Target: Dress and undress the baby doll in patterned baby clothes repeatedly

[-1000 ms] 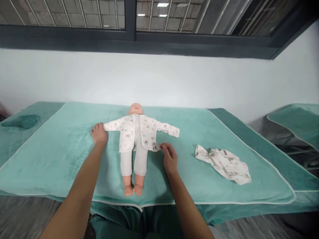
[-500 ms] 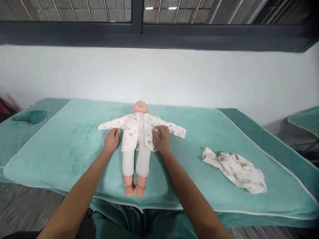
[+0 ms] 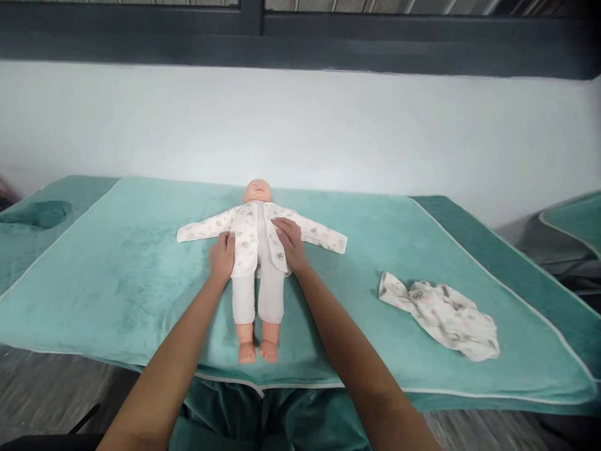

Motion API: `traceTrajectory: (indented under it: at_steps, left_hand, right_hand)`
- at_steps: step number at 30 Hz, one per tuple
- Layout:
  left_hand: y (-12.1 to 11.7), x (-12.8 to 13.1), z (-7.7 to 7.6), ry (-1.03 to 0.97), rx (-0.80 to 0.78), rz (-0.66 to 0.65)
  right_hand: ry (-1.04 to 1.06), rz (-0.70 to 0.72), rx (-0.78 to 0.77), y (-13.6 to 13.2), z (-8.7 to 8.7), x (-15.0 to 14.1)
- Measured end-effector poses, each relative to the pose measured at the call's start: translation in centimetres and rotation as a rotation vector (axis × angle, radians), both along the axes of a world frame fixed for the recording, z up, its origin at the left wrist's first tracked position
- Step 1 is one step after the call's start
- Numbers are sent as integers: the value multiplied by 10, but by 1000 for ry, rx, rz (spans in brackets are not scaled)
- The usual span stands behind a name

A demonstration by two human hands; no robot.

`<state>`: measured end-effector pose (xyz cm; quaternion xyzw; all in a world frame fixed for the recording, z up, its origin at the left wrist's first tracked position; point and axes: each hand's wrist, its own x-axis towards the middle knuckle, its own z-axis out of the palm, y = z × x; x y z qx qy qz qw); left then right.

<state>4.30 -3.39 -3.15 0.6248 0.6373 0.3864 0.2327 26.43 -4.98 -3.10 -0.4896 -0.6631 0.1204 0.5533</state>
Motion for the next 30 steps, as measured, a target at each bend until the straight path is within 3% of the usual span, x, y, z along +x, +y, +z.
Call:
traceTrajectory:
  at_steps: [5,11,16,26,30]
  left_hand:
    - [-1,-3,0,-47,22,5]
    - [-3,-5,-1,-92,56,9]
    - [-4,-6,0,-169,52,-23]
    - [-2,-7,-4,-205,129,-27]
    - [-1,-7,-5,-195,150,6]
  right_hand:
    - [49,38,-14,-6,-2,1]
    - [-10,7,67,-46,-5,-4]
    - [-101,-39,30,-73,-5,-11]
    - [-258,-205,24,-86,2,-29]
    - [-277,-197,68,-86,9,-38]
